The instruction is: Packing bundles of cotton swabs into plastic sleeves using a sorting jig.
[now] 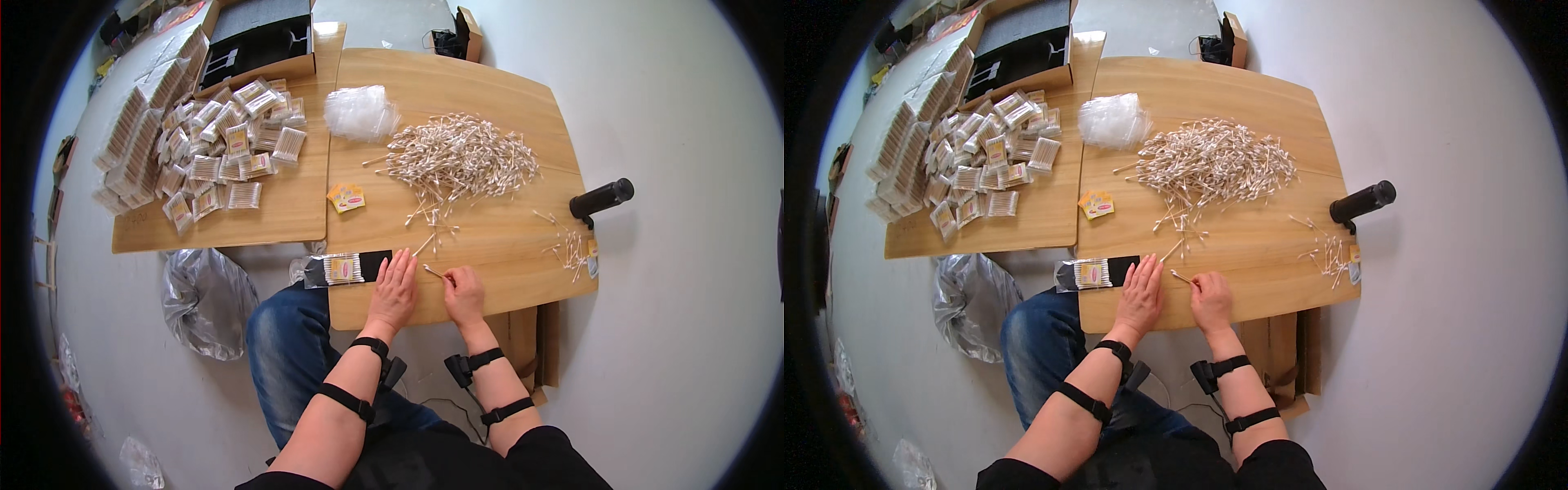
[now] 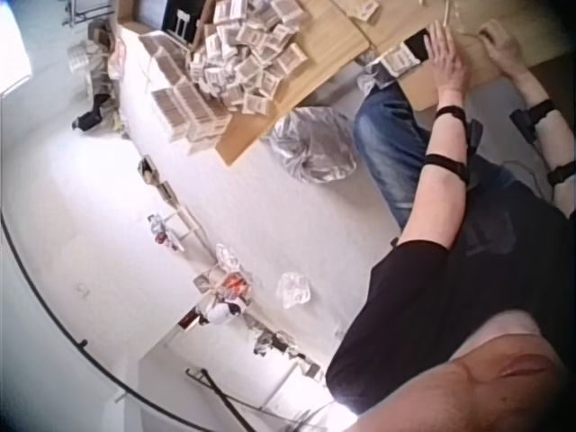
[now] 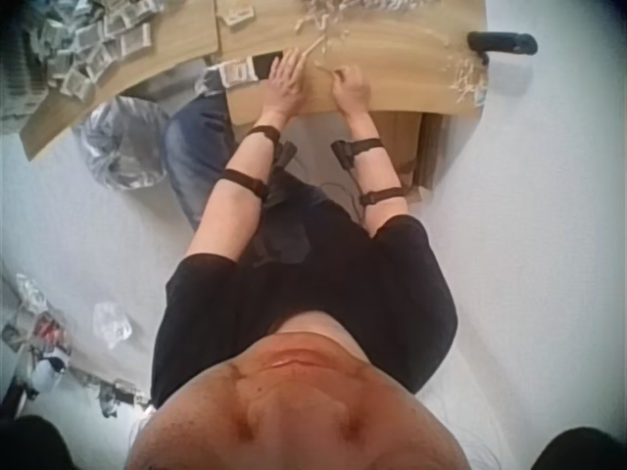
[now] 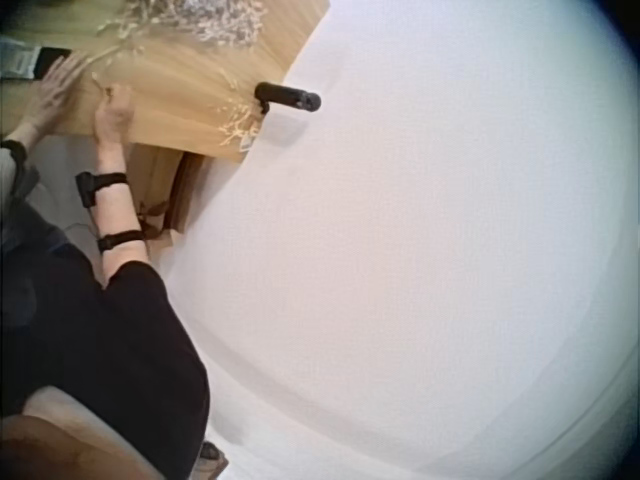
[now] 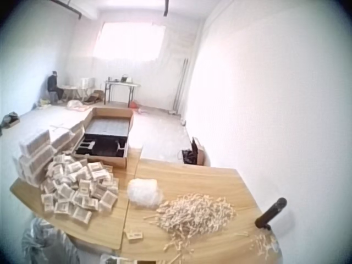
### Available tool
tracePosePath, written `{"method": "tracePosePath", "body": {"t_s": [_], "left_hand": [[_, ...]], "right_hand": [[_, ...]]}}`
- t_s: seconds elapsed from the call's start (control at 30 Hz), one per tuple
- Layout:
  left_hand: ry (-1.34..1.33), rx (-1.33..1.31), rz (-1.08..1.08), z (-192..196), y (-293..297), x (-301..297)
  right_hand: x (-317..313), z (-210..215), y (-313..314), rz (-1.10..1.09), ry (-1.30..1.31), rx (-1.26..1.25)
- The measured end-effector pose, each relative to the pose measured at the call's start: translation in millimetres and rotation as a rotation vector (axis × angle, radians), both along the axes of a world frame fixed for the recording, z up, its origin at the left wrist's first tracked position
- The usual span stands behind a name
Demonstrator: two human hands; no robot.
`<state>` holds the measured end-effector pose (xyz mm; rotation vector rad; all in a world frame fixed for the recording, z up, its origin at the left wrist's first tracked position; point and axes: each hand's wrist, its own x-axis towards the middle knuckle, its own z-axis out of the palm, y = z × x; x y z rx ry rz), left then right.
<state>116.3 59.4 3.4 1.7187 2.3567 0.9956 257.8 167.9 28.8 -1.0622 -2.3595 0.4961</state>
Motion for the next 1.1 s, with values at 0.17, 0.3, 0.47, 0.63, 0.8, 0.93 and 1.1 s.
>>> {"method": "tracePosePath", "body": {"t_s": [0.17, 0.3, 0.47, 0.63, 0.8, 0.93, 1.1], "left_hand": [[-0.018, 0.022, -0.002, -2, -1, -2], [-0.027, 0.045, -0.007, -1, -1, 0], [-0.068, 0.093, 0.007, -3, -1, -1], [-0.071, 0.160, 0.026, -3, -2, -1], [-0.056, 0.173, 0.056, -6, 0, -2], [-0.053, 0.166, 0.058, -9, 0, -3], [-0.049, 0.152, 0.058, -10, -1, -3]], "right_hand": [[-25, 8, -4, 0.230, 0.007, -0.105], [-53, 7, 11, 0.029, 0.089, -0.185], [-69, 9, 19, 0.091, -0.060, 0.020], [-51, 4, 16, 0.147, -0.022, 0.005], [-33, 2, 7, 0.132, 0.076, -0.086], [-29, 6, 5, 0.127, 0.116, -0.214], [-20, 5, 13, 0.009, 0.170, -0.301]]}}
